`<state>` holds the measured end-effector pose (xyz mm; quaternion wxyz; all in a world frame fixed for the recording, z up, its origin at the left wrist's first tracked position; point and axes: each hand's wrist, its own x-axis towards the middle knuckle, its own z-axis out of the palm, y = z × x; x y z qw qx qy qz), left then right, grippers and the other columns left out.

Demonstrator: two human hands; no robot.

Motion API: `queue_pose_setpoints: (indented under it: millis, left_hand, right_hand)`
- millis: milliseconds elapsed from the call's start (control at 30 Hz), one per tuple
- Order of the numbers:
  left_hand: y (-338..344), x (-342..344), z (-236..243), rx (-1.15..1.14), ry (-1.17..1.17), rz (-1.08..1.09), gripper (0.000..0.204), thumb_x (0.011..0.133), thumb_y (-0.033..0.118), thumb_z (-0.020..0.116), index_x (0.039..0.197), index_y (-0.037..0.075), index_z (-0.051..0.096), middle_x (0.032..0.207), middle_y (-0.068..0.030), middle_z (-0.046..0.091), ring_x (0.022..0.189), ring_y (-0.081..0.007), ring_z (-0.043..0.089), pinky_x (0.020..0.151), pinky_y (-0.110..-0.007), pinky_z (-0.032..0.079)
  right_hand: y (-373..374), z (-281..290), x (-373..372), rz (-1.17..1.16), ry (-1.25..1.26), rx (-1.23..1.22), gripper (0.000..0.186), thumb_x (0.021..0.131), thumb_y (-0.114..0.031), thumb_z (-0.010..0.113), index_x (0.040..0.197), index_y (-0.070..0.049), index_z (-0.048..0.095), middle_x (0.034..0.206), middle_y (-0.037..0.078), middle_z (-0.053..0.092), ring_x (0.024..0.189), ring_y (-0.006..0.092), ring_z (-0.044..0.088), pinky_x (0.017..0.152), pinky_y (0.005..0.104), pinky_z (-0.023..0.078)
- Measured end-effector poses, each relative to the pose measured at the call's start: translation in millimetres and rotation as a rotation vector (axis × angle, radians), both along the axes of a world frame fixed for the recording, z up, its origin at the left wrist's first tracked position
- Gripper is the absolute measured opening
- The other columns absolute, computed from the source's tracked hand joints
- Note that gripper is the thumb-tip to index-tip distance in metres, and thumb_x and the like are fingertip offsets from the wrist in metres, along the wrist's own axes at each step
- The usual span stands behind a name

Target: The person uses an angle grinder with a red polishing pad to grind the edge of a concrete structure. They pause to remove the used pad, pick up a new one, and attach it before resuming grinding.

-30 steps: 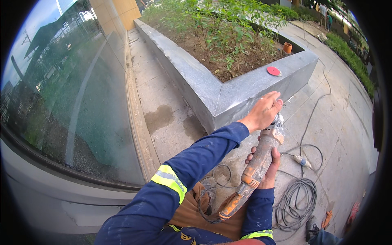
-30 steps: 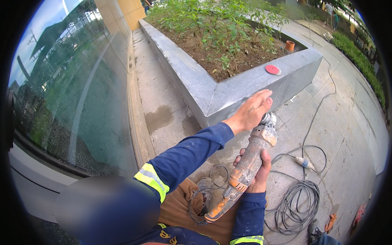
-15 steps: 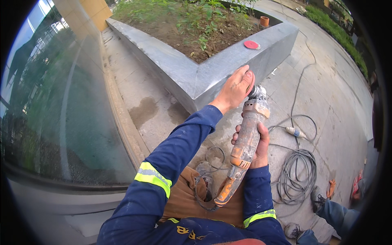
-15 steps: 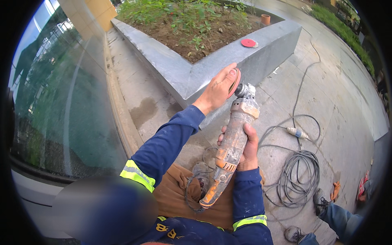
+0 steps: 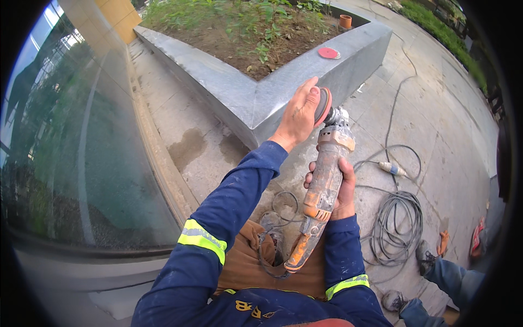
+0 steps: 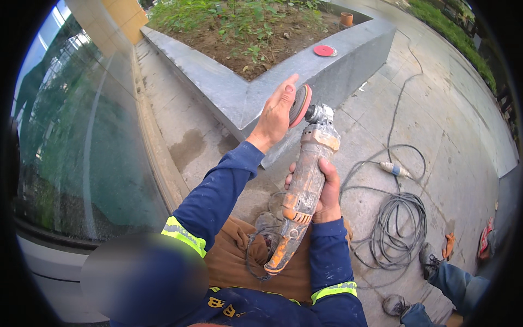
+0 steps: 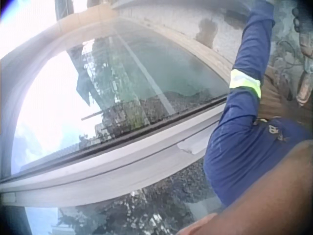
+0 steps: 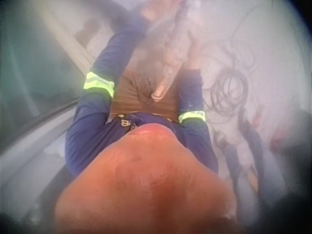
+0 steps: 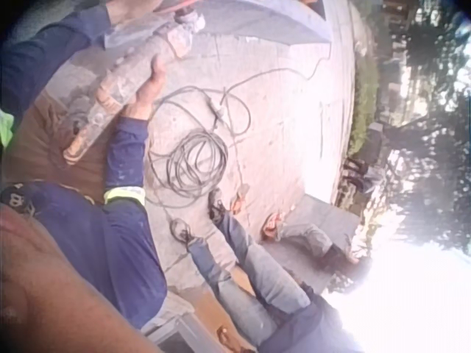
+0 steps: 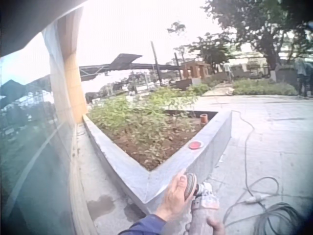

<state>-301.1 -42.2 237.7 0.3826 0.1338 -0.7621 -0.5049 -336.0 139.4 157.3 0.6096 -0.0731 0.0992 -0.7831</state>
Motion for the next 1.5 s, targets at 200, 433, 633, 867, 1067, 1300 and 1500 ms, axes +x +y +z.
queue_pose_setpoints:
  millis: [200, 433, 633, 867, 1067, 1300, 1500]
  left_hand:
    - [-6.4, 8.8, 3.2, -0.03, -0.028, 0.021, 0.066, 0.106, 0.047, 0.037, 0.145, -0.006, 0.041, 0.147, -0.027, 0.044, 0.14, -0.0369, 0.04, 0.116, -0.038, 0.03]
    - [-3.4, 3.5, -14.7, 0.075, 0.029, -0.009, 0.063, 0.107, 0.044, 0.037, 0.145, -0.006, 0.042, 0.147, -0.0237, 0.046, 0.139, -0.0305, 0.042, 0.116, -0.036, 0.03]
    - [19.0, -4.2, -5.4, 0.239, 0.082, -0.064, 0.06, 0.108, 0.041, 0.037, 0.146, -0.005, 0.04, 0.147, -0.0215, 0.046, 0.142, -0.0282, 0.038, 0.115, -0.035, 0.031]
    - [11.9, -0.8, -15.0, 0.336, 0.166, -0.117, 0.059, 0.107, 0.039, 0.04, 0.147, -0.004, 0.039, 0.15, -0.0195, 0.043, 0.141, -0.0264, 0.039, 0.114, -0.034, 0.032]
    - [10.6, 0.8, -16.9, 0.296, 0.146, -0.095, 0.059, 0.106, 0.037, 0.044, 0.148, -0.004, 0.038, 0.151, -0.0174, 0.041, 0.14, -0.0247, 0.04, 0.113, -0.032, 0.034]
    - [0.9, -0.2, -20.1, 0.107, 0.085, 0.003, 0.057, 0.105, 0.039, 0.046, 0.142, -0.004, 0.045, 0.138, -0.0168, 0.051, 0.128, -0.0243, 0.05, 0.108, -0.033, 0.037]
    - [7.8, 3.8, -8.6, 0.06, 0.026, 0.045, 0.057, 0.104, 0.041, 0.048, 0.138, -0.004, 0.05, 0.131, -0.0178, 0.055, 0.124, -0.0265, 0.052, 0.106, -0.034, 0.038]
  right_hand:
    - [-1.9, -0.8, 1.4, 0.001, -0.002, 0.003, 0.063, 0.089, -0.041, 0.062, 0.13, 0.004, 0.047, 0.103, 0.026, 0.066, 0.085, 0.0391, 0.071, 0.071, 0.0497, 0.064]
    - [-3.9, 2.1, -1.1, 0.08, -0.05, 0.041, 0.055, 0.092, -0.034, 0.063, 0.13, 0.002, 0.046, 0.102, 0.025, 0.065, 0.084, 0.0371, 0.072, 0.065, 0.047, 0.065]
    - [1.2, -10.8, -9.6, 0.11, 0.0, 0.003, 0.056, 0.092, -0.037, 0.063, 0.129, 0.002, 0.047, 0.107, 0.025, 0.064, 0.09, 0.0391, 0.071, 0.068, 0.0511, 0.064]
    - [-4.0, -8.6, -3.8, 0.099, 0.022, 0.015, 0.056, 0.092, -0.037, 0.064, 0.129, 0.002, 0.047, 0.105, 0.023, 0.064, 0.087, 0.0363, 0.071, 0.066, 0.0478, 0.064]
    - [-1.6, -2.2, -2.6, 0.095, 0.029, 0.057, 0.055, 0.093, -0.036, 0.063, 0.129, 0.003, 0.048, 0.102, 0.022, 0.064, 0.084, 0.0327, 0.072, 0.064, 0.0446, 0.065]
    - [-2.3, 4.0, -0.7, 0.109, -0.031, 0.025, 0.057, 0.094, -0.035, 0.062, 0.132, 0.003, 0.043, 0.103, 0.024, 0.064, 0.085, 0.0356, 0.072, 0.064, 0.0459, 0.065]
    - [-2.2, 0.7, -1.5, 0.102, -0.02, -0.007, 0.057, 0.093, -0.034, 0.061, 0.132, 0.003, 0.043, 0.105, 0.026, 0.063, 0.088, 0.0387, 0.071, 0.066, 0.0484, 0.065]
